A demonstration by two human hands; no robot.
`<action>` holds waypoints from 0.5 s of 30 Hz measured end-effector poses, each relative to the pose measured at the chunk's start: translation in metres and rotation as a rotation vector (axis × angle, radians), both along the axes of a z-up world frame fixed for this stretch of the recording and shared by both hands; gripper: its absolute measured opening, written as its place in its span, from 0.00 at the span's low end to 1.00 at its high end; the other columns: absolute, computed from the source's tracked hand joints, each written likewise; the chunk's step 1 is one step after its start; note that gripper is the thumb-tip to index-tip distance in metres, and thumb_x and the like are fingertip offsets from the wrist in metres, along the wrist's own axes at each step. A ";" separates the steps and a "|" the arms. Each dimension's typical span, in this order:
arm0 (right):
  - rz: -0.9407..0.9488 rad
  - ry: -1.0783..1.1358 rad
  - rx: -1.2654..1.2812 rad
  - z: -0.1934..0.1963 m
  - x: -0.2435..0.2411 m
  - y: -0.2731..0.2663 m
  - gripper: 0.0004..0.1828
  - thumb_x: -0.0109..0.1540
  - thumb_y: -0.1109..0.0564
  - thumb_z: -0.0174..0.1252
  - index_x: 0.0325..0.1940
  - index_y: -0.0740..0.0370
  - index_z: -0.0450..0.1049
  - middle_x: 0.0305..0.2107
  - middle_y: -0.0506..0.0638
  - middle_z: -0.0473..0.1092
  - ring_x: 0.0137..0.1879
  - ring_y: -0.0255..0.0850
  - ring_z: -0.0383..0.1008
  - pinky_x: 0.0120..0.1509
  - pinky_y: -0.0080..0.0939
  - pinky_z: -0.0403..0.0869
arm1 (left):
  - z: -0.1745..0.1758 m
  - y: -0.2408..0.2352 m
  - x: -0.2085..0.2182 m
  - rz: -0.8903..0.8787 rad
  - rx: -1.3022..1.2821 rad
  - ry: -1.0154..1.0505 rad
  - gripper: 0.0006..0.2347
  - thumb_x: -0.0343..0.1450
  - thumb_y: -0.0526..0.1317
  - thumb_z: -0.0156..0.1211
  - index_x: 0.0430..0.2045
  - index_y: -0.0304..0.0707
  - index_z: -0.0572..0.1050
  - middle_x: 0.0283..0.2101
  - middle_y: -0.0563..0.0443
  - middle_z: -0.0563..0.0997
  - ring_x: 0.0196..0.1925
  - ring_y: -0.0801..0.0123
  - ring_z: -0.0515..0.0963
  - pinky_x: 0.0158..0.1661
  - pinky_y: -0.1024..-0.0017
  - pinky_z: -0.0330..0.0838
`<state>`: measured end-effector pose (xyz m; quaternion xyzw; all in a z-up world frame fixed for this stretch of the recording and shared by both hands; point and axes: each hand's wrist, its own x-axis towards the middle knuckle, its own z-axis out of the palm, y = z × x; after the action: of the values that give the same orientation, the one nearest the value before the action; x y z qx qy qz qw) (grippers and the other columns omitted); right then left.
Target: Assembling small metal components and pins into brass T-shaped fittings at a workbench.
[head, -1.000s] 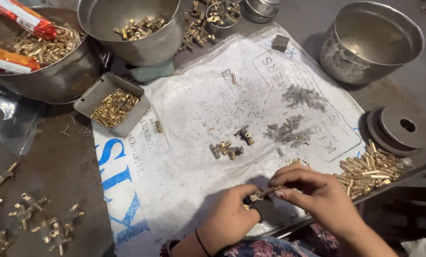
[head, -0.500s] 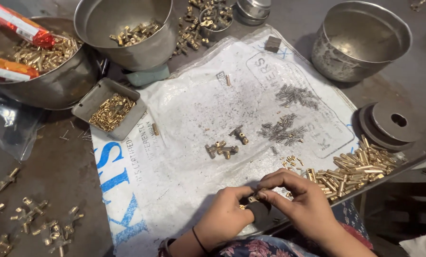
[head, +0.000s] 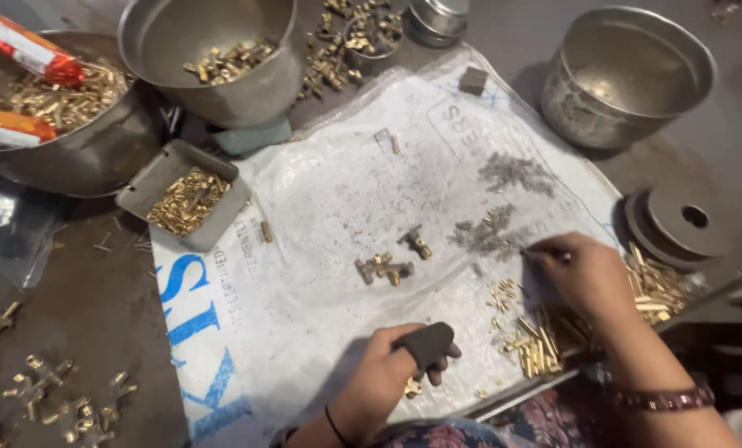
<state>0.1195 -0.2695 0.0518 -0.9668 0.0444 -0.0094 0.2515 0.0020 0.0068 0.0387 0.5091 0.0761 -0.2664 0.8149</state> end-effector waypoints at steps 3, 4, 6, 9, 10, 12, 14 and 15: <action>0.088 -0.112 -0.215 -0.012 -0.003 0.011 0.11 0.59 0.50 0.65 0.44 0.52 0.85 0.43 0.50 0.78 0.46 0.51 0.78 0.51 0.49 0.75 | -0.013 0.003 -0.001 0.051 0.006 -0.053 0.14 0.73 0.42 0.58 0.28 0.24 0.81 0.24 0.51 0.76 0.27 0.74 0.73 0.31 0.75 0.66; 0.092 -0.101 -0.217 -0.014 -0.002 0.011 0.11 0.59 0.50 0.65 0.44 0.52 0.85 0.43 0.50 0.78 0.46 0.51 0.78 0.51 0.49 0.75 | -0.016 0.004 -0.002 0.054 0.005 -0.042 0.14 0.73 0.42 0.58 0.28 0.24 0.81 0.24 0.51 0.76 0.27 0.74 0.73 0.31 0.75 0.66; 0.118 -0.163 -0.264 -0.018 0.000 0.011 0.11 0.59 0.50 0.64 0.44 0.51 0.84 0.41 0.51 0.77 0.47 0.52 0.77 0.51 0.50 0.75 | -0.018 0.005 -0.001 0.077 -0.006 -0.154 0.12 0.71 0.41 0.58 0.31 0.26 0.82 0.26 0.52 0.78 0.30 0.76 0.74 0.35 0.77 0.68; 0.136 -0.107 -0.315 -0.011 0.007 0.012 0.12 0.59 0.50 0.64 0.45 0.52 0.84 0.41 0.52 0.77 0.47 0.53 0.77 0.52 0.50 0.75 | -0.004 0.004 0.002 0.112 -0.026 -0.072 0.11 0.70 0.41 0.56 0.33 0.29 0.81 0.27 0.52 0.80 0.28 0.74 0.74 0.33 0.76 0.68; 0.137 -0.111 -0.314 -0.007 0.004 0.014 0.12 0.59 0.50 0.64 0.45 0.52 0.84 0.41 0.52 0.77 0.47 0.53 0.77 0.52 0.50 0.75 | 0.001 0.004 0.003 0.114 -0.025 -0.076 0.11 0.70 0.41 0.56 0.33 0.29 0.81 0.27 0.52 0.80 0.28 0.74 0.74 0.33 0.76 0.68; 0.083 -0.031 -0.274 0.001 0.001 0.021 0.14 0.59 0.50 0.65 0.46 0.55 0.83 0.41 0.55 0.78 0.46 0.53 0.78 0.52 0.49 0.75 | 0.014 0.006 0.005 0.160 -0.049 0.134 0.22 0.76 0.51 0.51 0.23 0.26 0.78 0.19 0.48 0.76 0.18 0.70 0.73 0.22 0.74 0.66; 0.062 0.027 -0.100 0.010 -0.013 0.032 0.13 0.58 0.52 0.65 0.45 0.55 0.83 0.40 0.55 0.80 0.45 0.51 0.80 0.51 0.47 0.77 | 0.010 0.007 0.007 0.160 -0.056 0.139 0.21 0.77 0.51 0.50 0.24 0.27 0.78 0.19 0.49 0.76 0.18 0.70 0.74 0.19 0.74 0.62; 0.034 0.100 0.069 0.014 -0.023 0.036 0.12 0.58 0.53 0.66 0.44 0.55 0.83 0.38 0.54 0.81 0.44 0.49 0.82 0.50 0.45 0.78 | 0.007 0.007 0.005 0.150 -0.067 0.157 0.21 0.77 0.51 0.50 0.25 0.28 0.77 0.19 0.50 0.75 0.17 0.70 0.74 0.16 0.73 0.58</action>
<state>0.0965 -0.2335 0.0657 -0.9574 0.0409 0.0449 0.2824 0.0074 0.0135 0.0462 0.4522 0.1687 -0.2462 0.8405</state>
